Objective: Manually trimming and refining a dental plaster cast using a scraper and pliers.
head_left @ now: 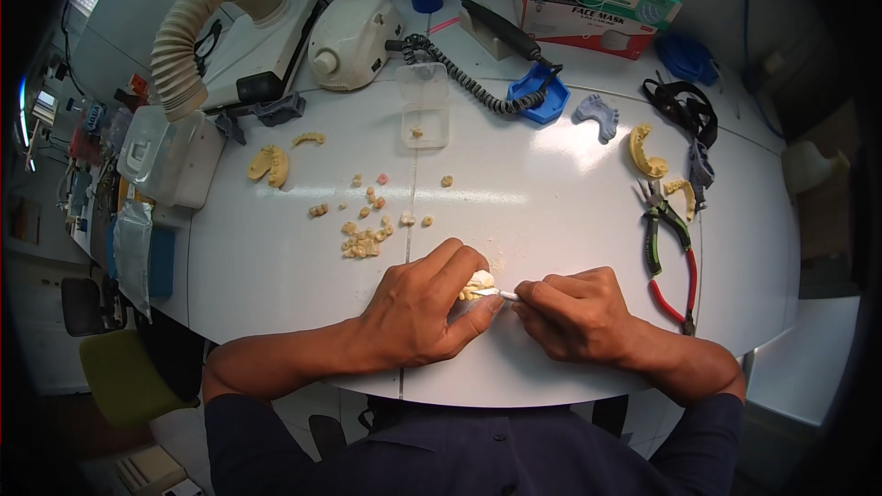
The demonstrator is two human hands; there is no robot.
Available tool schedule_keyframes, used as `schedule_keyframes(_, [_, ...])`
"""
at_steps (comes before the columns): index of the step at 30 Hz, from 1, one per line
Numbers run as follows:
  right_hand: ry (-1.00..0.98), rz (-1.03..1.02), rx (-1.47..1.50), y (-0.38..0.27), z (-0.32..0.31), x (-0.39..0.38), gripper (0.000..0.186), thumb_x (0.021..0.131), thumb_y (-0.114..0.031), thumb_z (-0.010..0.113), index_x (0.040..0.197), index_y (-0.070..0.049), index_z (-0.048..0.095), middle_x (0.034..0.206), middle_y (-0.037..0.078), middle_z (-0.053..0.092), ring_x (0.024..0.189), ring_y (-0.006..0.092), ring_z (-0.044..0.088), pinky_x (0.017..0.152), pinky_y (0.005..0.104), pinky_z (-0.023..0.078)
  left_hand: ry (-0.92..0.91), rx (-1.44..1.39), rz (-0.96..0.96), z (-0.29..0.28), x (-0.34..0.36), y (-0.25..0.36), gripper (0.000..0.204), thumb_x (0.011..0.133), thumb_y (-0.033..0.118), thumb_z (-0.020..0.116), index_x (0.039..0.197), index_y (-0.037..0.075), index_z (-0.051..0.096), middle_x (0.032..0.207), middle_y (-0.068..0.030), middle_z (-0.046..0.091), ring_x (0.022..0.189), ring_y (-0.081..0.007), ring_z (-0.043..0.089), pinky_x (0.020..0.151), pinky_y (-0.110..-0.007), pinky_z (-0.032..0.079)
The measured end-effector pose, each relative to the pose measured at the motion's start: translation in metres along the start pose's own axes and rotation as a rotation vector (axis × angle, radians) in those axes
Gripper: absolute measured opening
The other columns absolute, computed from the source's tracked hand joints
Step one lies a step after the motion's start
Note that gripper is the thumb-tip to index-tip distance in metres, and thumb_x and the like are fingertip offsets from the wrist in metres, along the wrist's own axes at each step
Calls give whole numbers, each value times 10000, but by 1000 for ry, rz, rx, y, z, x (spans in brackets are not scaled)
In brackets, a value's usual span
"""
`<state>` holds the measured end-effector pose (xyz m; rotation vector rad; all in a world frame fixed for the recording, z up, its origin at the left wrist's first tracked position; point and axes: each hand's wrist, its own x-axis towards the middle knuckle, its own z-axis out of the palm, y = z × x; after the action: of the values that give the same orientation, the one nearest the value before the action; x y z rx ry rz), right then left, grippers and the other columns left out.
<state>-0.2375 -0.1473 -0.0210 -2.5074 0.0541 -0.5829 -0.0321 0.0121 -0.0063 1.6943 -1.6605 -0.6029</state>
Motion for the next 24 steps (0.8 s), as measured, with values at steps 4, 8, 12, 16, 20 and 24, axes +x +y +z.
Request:
schedule_keyframes(4, [-1,3,-9,0,0,1,201,834,-88,841,977,-112,700,653,1,603,492,193,623,439,350,481,-20,24,19,0,0,-3,346,1025,276,728,1144,-37,642,1004,-177,628,653,-278,664,601,-418,553])
schedule_keyframes(8, [-10,17,-21,-1,-1,0,198,842,-96,843,973,-110,696,654,3,606,497,192,620,440,350,479,-7,14,7,1,0,-3,333,1024,284,739,1137,-18,654,985,-162,617,653,-279,657,603,-419,547])
schedule_keyframes(12, [-13,21,-17,-1,-1,1,197,843,-97,844,972,-109,696,656,4,611,499,191,620,441,348,477,-9,34,-4,1,0,-3,322,1023,288,745,1134,-4,662,941,-144,598,650,-280,655,594,-419,543])
schedule_keyframes(16, [-15,19,-15,0,-2,1,198,841,-93,844,973,-107,696,658,5,614,497,192,619,439,348,475,-5,44,10,1,1,-3,325,1023,295,744,1131,-2,663,918,-140,590,641,-280,654,584,-417,542])
schedule_keyframes(20, [2,6,-13,0,0,0,202,835,-84,838,980,-107,700,658,2,612,493,194,622,437,347,475,9,28,25,2,0,-4,338,1017,293,736,1127,-18,661,939,-149,612,628,-274,654,576,-413,544])
schedule_keyframes(24, [-10,-10,15,1,-1,0,203,831,-77,834,985,-107,705,657,-2,610,490,195,625,435,348,476,11,9,16,1,-1,-2,370,1000,284,736,1125,-54,653,980,-168,636,629,-264,657,576,-408,549])
